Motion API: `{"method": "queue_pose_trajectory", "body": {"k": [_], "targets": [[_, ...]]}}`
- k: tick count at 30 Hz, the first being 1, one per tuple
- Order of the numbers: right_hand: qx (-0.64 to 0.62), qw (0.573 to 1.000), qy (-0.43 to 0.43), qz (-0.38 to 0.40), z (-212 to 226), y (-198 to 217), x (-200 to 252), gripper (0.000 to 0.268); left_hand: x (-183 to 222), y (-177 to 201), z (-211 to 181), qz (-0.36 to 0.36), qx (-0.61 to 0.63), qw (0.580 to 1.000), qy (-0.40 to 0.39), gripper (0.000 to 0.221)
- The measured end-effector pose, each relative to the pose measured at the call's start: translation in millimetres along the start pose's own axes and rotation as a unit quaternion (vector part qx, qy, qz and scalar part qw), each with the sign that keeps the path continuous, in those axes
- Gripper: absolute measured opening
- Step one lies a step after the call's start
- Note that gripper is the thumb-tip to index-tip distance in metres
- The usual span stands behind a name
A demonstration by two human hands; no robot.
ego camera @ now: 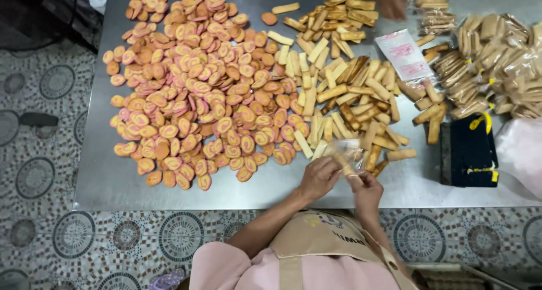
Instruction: Packaging and sealing baked snacks into small plastic bags using an impulse sealer
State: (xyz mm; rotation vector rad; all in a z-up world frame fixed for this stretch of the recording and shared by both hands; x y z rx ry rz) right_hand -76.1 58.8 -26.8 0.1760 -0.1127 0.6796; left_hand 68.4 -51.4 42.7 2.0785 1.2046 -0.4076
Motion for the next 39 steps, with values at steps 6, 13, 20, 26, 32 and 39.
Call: {"method": "queue_pose_trajectory", "body": {"k": [6, 13, 20, 26, 32, 39], "targets": [[0.212, 0.886, 0.407, -0.071, 59.3, 47.6, -32.1, 0.032, -51.9, -51.8, -45.5, 0.002, -0.040, 0.999, 0.011, 0.011], [0.144, 0.915, 0.376, 0.022, 83.4, 96.5, -123.4, 0.024, -80.3, -126.4, -73.8, -0.024, -0.074, 0.996, 0.037, 0.009], [0.193, 0.839, 0.507, 0.042, 151.4, 108.3, -137.8, 0.026, -105.7, -148.3, -86.8, -0.028, -0.098, 0.991, 0.083, 0.013], [0.239, 0.820, 0.497, 0.155, 146.3, 110.7, -130.0, 0.027, -126.4, -164.0, -91.1, -0.014, -0.115, 0.987, 0.114, 0.015], [0.148, 0.910, 0.370, 0.116, 123.5, 125.3, -156.5, 0.018, -120.1, -173.4, -89.3, 0.089, -0.172, 0.967, 0.168, 0.029], [0.136, 0.964, 0.089, 0.211, 198.2, 108.1, -125.2, 0.033, -92.0, -172.4, -97.1, -0.028, -0.121, 0.988, 0.087, 0.014]]}}
Point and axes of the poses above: each hand's wrist, its own x-axis away from the middle knuckle, its own y-axis out of the back of the hand, z = x × y, the point moved 5 cm from there along -x, towards the middle knuckle
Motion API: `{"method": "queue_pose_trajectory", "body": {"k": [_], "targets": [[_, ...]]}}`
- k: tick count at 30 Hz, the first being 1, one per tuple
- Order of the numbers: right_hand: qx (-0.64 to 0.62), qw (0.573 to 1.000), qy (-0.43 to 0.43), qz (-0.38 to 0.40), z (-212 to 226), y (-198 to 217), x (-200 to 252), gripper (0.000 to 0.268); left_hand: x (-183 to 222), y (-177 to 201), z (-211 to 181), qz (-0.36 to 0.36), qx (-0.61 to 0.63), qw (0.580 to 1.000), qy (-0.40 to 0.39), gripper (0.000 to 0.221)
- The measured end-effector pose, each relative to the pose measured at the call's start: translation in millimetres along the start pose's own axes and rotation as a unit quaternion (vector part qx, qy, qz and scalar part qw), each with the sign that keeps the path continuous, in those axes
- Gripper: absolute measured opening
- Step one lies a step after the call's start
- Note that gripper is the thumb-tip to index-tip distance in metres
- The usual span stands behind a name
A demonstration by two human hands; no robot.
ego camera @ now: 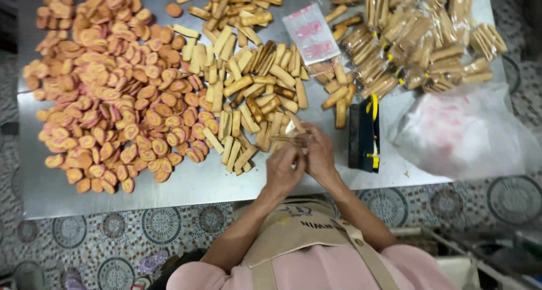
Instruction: Packaging and sealing baked snacks into small plastic bags using an impulse sealer
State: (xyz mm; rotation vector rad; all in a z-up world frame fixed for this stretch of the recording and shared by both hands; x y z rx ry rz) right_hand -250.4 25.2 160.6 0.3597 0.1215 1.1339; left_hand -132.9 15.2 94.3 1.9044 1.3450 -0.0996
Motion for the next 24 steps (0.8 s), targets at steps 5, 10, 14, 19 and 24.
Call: {"method": "queue_pose_trajectory", "body": {"k": [5, 10, 14, 19, 24], "targets": [[0.013, 0.994, 0.104, -0.044, -132.5, -52.6, -4.3, 0.024, -35.8, 81.9, -0.4, -0.001, 0.101, 0.995, -0.007, 0.033], [-0.283, 0.955, -0.071, -0.051, -50.8, -72.2, 19.4, 0.023, -27.2, 127.9, 98.0, 0.106, 0.228, 0.955, 0.160, 0.108], [-0.366, 0.920, -0.122, -0.071, -29.0, -101.2, 32.2, 0.019, -17.2, 131.9, 157.2, 0.126, 0.349, 0.907, 0.201, 0.058], [-0.202, 0.975, -0.072, -0.062, -80.1, -125.7, 44.7, 0.022, -35.9, 177.7, 164.3, 0.121, 0.286, 0.943, 0.122, 0.018], [-0.395, 0.899, -0.159, -0.102, -122.3, -166.5, 44.7, 0.020, -56.8, 218.4, 166.8, 0.016, 0.342, 0.937, 0.072, 0.016]]}}
Point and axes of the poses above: each hand's wrist, its own x-axis away from the middle knuckle, its own y-axis out of the back of the hand, z = x × y, the point moved 5 cm from there along -x, towards the middle knuckle
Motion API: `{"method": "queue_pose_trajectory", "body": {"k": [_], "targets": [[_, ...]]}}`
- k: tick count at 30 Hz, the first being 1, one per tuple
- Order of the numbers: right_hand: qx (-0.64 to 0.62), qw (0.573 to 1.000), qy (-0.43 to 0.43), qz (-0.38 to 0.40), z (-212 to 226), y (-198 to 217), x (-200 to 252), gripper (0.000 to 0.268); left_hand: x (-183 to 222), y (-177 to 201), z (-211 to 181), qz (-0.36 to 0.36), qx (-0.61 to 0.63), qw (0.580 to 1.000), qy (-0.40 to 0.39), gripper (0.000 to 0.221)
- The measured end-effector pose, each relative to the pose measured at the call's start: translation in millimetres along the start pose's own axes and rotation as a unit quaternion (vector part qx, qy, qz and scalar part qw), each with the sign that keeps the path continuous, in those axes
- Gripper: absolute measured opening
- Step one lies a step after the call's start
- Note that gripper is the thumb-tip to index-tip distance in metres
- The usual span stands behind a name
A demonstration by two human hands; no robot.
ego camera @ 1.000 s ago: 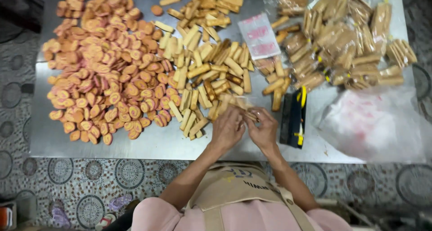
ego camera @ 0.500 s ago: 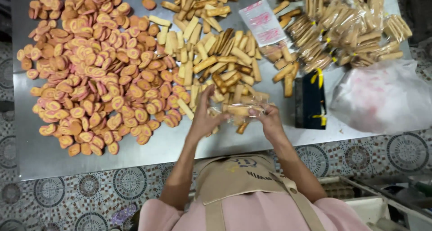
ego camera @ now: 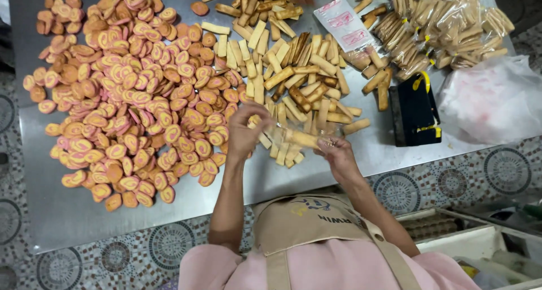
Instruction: Packaging and sealing baked snacks into small plastic bags using an impulse sealer
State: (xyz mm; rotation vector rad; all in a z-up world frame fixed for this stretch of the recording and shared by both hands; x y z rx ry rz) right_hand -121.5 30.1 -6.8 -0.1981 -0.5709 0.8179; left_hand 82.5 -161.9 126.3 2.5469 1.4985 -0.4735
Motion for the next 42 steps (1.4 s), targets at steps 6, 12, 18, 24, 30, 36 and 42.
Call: {"method": "queue_pose_trajectory", "body": {"k": [6, 12, 18, 24, 30, 36, 42], "targets": [[-0.081, 0.996, -0.028, -0.014, 69.6, -91.1, 55.5, 0.015, 82.6, -46.5, 93.6, -0.085, 0.579, 0.785, 0.202, 0.049], [0.087, 0.994, 0.072, -0.007, 66.0, -119.3, 72.1, 0.024, 63.8, -83.7, 102.5, -0.216, 0.434, 0.839, 0.249, 0.024], [0.280, 0.892, 0.354, 0.024, 6.5, -57.3, 12.3, 0.035, 46.2, -91.4, 91.1, -0.277, 0.462, 0.810, 0.231, 0.023], [0.407, 0.686, 0.602, 0.040, 88.6, -56.4, 33.3, 0.026, 53.5, -138.4, 100.2, -0.290, 0.436, 0.806, 0.275, 0.044], [0.391, 0.719, 0.574, 0.027, 98.2, -13.0, -20.2, 0.024, 61.2, -183.6, 92.3, -0.335, 0.310, 0.831, 0.318, 0.060], [0.364, 0.779, 0.509, 0.039, 85.1, 11.9, -52.5, 0.030, 90.3, -197.1, 81.1, -0.181, 0.005, 0.951, 0.253, 0.121], [0.416, 0.747, 0.512, 0.082, 72.7, 9.0, -56.9, 0.033, 95.1, -189.9, 66.3, -0.181, -0.312, 0.924, 0.126, 0.077]]}}
Point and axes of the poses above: each hand's wrist, its own x-axis away from the middle knuckle, its own y-axis out of the back of the hand, z = x × y, the point moved 5 cm from there along -x, towards the middle knuckle
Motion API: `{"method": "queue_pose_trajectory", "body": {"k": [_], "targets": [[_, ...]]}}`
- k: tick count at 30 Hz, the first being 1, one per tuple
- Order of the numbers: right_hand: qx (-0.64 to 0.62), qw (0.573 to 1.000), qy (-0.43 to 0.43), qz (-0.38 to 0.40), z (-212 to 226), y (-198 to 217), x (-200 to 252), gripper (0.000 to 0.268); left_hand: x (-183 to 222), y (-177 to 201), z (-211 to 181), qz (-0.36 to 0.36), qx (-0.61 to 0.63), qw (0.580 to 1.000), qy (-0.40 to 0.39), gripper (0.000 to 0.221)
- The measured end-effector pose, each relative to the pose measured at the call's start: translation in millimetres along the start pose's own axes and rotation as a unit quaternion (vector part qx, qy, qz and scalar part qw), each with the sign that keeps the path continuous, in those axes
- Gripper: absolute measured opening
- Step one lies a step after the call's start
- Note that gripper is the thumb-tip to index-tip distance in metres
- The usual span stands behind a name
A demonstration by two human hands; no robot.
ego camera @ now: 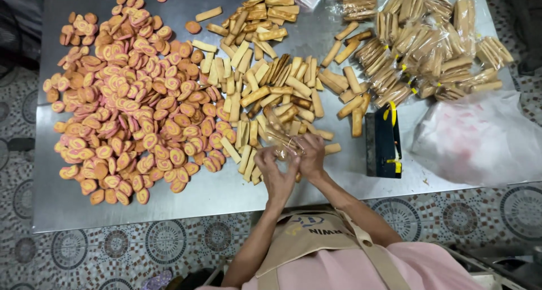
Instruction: Packaging and sealing baked snacks into small plastic bags using an impulse sealer
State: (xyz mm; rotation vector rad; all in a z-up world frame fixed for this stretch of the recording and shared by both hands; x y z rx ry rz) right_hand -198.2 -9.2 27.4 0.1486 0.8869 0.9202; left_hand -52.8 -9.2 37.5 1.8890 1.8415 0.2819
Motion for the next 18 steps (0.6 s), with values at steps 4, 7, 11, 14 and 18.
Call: {"method": "queue_pose_trajectory", "body": {"k": [4, 7, 11, 14, 18], "targets": [[0.042, 0.999, 0.026, 0.012, -3.1, -8.3, 6.5, 0.027, -24.1, -6.3, 5.5, -0.037, 0.038, 0.996, -0.066, 0.013], [0.080, 0.996, 0.024, 0.013, -9.7, -9.7, 8.4, 0.016, -32.3, -7.0, 11.1, -0.068, 0.003, 0.986, -0.152, 0.016], [0.093, 0.995, -0.021, -0.013, 5.3, 4.4, -1.2, 0.025, -27.3, -6.4, 6.1, 0.036, -0.161, 0.971, -0.171, 0.018], [0.130, 0.991, -0.034, 0.001, -8.5, 0.3, 15.7, 0.027, -22.9, -13.9, 21.0, 0.063, -0.106, 0.981, -0.153, 0.018], [0.246, 0.965, -0.050, 0.081, 14.6, -2.0, 22.2, 0.028, -31.3, 32.3, -15.9, 0.043, 0.022, 0.979, -0.199, 0.017]]}}
Point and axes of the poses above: each hand's wrist, its own x-axis away from the middle knuckle, its own y-axis out of the back of the hand, z = x × y, the point moved 5 cm from there along -x, towards the middle knuckle
